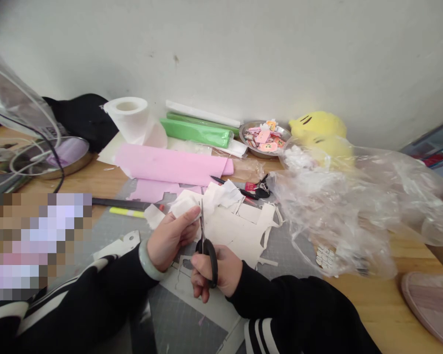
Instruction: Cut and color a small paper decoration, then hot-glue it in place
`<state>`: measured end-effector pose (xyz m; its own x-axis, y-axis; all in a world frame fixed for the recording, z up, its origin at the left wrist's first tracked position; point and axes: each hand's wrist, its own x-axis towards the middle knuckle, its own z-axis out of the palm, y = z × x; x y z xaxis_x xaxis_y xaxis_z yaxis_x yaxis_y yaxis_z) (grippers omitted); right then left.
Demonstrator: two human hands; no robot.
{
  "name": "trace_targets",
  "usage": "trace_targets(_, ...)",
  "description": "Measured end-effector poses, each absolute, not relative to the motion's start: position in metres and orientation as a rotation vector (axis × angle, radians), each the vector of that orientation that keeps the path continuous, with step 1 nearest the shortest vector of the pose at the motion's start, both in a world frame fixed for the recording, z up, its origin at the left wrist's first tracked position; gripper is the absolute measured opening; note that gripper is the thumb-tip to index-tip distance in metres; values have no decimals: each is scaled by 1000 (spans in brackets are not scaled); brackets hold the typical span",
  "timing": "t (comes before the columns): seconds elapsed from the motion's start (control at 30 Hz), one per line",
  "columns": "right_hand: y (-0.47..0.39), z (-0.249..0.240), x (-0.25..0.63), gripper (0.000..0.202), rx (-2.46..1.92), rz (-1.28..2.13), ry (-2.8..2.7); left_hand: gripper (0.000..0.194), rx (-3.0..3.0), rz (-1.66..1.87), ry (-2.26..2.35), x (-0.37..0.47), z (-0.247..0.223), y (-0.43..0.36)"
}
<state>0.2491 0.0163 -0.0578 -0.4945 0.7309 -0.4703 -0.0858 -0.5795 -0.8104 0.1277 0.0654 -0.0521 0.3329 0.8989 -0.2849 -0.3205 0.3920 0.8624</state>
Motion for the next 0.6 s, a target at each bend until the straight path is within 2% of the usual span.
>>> trace_targets(0.4, 16, -57, 253, 57, -1127, 2230, -833, 48, 858, 904, 874, 126, -51, 64)
trace_targets(0.6, 18, -61, 256, 54, -1121, 2232, -931, 46, 884, 891, 887, 125, -51, 65)
